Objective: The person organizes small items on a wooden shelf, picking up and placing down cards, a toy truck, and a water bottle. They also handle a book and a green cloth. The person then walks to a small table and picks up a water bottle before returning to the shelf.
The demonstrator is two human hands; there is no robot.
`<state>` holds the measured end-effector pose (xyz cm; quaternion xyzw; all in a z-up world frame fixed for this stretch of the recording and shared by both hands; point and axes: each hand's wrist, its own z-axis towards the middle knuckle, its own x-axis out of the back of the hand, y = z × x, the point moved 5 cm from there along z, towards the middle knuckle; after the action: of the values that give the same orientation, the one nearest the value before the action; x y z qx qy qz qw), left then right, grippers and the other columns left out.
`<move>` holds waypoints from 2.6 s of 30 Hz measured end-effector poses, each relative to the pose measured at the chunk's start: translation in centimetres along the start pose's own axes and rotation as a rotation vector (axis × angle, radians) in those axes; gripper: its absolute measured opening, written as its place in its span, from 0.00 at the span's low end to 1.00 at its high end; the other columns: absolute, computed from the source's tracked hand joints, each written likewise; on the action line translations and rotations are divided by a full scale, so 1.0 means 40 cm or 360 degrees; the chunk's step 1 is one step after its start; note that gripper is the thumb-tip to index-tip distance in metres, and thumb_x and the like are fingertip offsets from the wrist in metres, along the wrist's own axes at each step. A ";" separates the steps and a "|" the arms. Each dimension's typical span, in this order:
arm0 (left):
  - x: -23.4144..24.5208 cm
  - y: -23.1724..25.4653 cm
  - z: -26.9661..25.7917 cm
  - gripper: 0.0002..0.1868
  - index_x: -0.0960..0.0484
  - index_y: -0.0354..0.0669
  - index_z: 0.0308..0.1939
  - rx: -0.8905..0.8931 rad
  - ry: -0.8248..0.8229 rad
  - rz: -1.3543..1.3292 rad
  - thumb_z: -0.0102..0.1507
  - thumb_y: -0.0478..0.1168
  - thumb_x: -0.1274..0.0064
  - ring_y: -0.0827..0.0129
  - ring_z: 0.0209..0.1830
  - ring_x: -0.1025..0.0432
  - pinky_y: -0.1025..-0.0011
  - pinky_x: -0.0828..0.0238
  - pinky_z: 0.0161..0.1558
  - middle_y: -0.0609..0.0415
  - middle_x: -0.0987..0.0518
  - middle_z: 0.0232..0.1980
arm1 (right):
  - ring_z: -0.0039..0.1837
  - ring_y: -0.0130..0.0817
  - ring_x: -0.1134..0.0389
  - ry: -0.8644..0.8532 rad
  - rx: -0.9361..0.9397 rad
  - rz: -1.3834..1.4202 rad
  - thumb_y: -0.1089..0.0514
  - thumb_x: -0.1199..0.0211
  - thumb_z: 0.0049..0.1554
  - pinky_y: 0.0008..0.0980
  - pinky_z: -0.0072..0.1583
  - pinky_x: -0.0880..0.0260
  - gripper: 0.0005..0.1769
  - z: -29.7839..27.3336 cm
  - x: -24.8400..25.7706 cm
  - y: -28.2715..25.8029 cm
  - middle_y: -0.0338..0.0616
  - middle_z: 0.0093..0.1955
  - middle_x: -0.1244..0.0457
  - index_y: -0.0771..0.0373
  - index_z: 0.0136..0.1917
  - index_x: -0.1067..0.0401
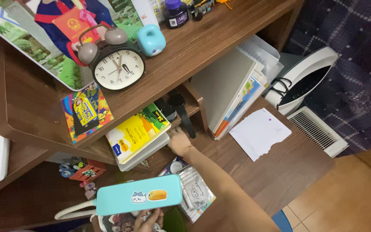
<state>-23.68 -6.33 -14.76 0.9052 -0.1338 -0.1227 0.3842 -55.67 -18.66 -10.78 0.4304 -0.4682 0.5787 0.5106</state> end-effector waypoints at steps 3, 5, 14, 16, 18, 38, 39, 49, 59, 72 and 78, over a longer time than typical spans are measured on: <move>0.007 -0.007 0.007 0.18 0.23 0.28 0.56 -0.0058 -0.0065 -0.0015 0.63 0.32 0.47 0.61 0.26 0.31 0.63 0.32 0.29 0.42 0.24 0.32 | 0.69 0.52 0.40 0.0180 -0.0091 0.0009 0.56 0.42 0.54 0.49 0.69 0.41 0.25 0.009 -0.064 -0.008 0.52 0.66 0.38 0.67 0.64 0.31; 0.016 -0.007 0.008 0.17 0.21 0.25 0.55 -0.0095 -0.0051 0.0034 0.63 0.31 0.47 0.61 0.26 0.30 0.62 0.32 0.29 0.40 0.24 0.32 | 0.70 0.53 0.42 0.0111 -0.0295 0.0128 0.57 0.42 0.52 0.46 0.67 0.40 0.30 0.027 -0.113 -0.003 0.53 0.68 0.41 0.68 0.67 0.35; 0.044 0.019 -0.058 0.16 0.18 0.25 0.53 -0.0215 -0.0015 -0.0037 0.63 0.30 0.49 0.61 0.26 0.29 0.65 0.32 0.31 0.41 0.22 0.31 | 0.67 0.53 0.37 0.0125 -0.0702 0.0383 0.60 0.44 0.55 0.46 0.63 0.33 0.25 0.048 -0.118 0.004 0.53 0.67 0.40 0.62 0.66 0.33; 0.047 0.029 -0.085 0.16 0.18 0.25 0.53 -0.0257 -0.0002 -0.0059 0.63 0.30 0.49 0.63 0.27 0.29 0.66 0.33 0.31 0.43 0.22 0.32 | 0.66 0.54 0.36 0.0351 -0.0552 0.0165 0.60 0.40 0.50 0.50 0.61 0.33 0.23 0.028 -0.050 -0.021 0.51 0.61 0.36 0.61 0.60 0.29; 0.041 0.051 -0.114 0.15 0.17 0.27 0.52 -0.0330 -0.0016 -0.0069 0.63 0.31 0.48 0.65 0.27 0.29 0.68 0.33 0.31 0.44 0.22 0.32 | 0.65 0.54 0.35 0.0332 -0.0719 0.0434 0.61 0.37 0.48 0.46 0.64 0.32 0.21 -0.022 -0.003 -0.056 0.53 0.60 0.34 0.61 0.57 0.26; 0.462 0.117 -0.274 0.10 0.15 0.30 0.44 -0.0212 0.0286 -0.0509 0.64 0.36 0.43 0.69 0.32 0.30 0.72 0.35 0.39 0.50 0.24 0.30 | 0.38 0.29 0.28 -0.0283 -0.0922 0.2453 0.60 0.30 0.52 0.30 0.40 0.28 0.12 0.176 -0.239 -0.977 0.43 0.39 0.29 0.66 0.49 0.25; 0.490 0.125 -0.275 0.10 0.15 0.31 0.44 -0.0246 0.0259 -0.0543 0.64 0.36 0.44 0.70 0.33 0.30 0.72 0.34 0.39 0.51 0.23 0.31 | 0.37 0.29 0.29 -0.0234 -0.0939 0.2372 0.59 0.29 0.52 0.30 0.39 0.28 0.12 0.226 -0.266 -1.007 0.44 0.38 0.29 0.66 0.48 0.24; 0.584 0.131 -0.263 0.09 0.15 0.34 0.45 -0.0129 0.0187 -0.0720 0.63 0.34 0.44 0.72 0.33 0.30 0.73 0.34 0.37 0.53 0.24 0.31 | 0.42 0.31 0.29 -0.0349 -0.0429 0.1385 0.58 0.30 0.53 0.28 0.44 0.32 0.12 0.339 -0.296 -1.080 0.45 0.41 0.28 0.60 0.50 0.15; 0.315 0.153 -0.255 0.09 0.14 0.35 0.45 -0.0283 -0.0074 -0.0530 0.63 0.36 0.43 0.72 0.29 0.32 0.74 0.38 0.32 0.53 0.25 0.30 | 0.48 0.33 0.25 -0.0174 -0.0654 0.2171 0.63 0.38 0.62 0.33 0.48 0.24 0.10 0.048 -0.017 -0.801 0.48 0.47 0.28 0.69 0.56 0.27; 0.106 -0.127 -0.020 0.13 0.15 0.32 0.50 -0.0055 -0.0073 -0.0188 0.63 0.33 0.45 0.66 0.30 0.29 0.70 0.33 0.33 0.47 0.22 0.30 | 0.46 0.58 0.27 0.0640 -0.1161 0.1406 0.57 0.39 0.52 0.47 0.49 0.26 0.30 -0.111 0.153 -0.035 0.63 0.46 0.30 0.68 0.66 0.34; 0.164 -0.133 0.067 0.13 0.15 0.38 0.52 -0.0223 0.0001 0.0265 0.64 0.35 0.45 0.66 0.29 0.25 0.68 0.25 0.35 0.46 0.19 0.31 | 0.48 0.59 0.28 -0.0333 -0.0542 0.0673 0.56 0.36 0.50 0.48 0.49 0.27 0.28 0.110 -0.063 0.092 0.63 0.47 0.31 0.67 0.63 0.31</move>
<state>-17.64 -6.75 -21.20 0.8619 -0.1994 -0.0992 0.4556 -58.95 -23.60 -12.76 0.2888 -0.6880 0.5379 0.3924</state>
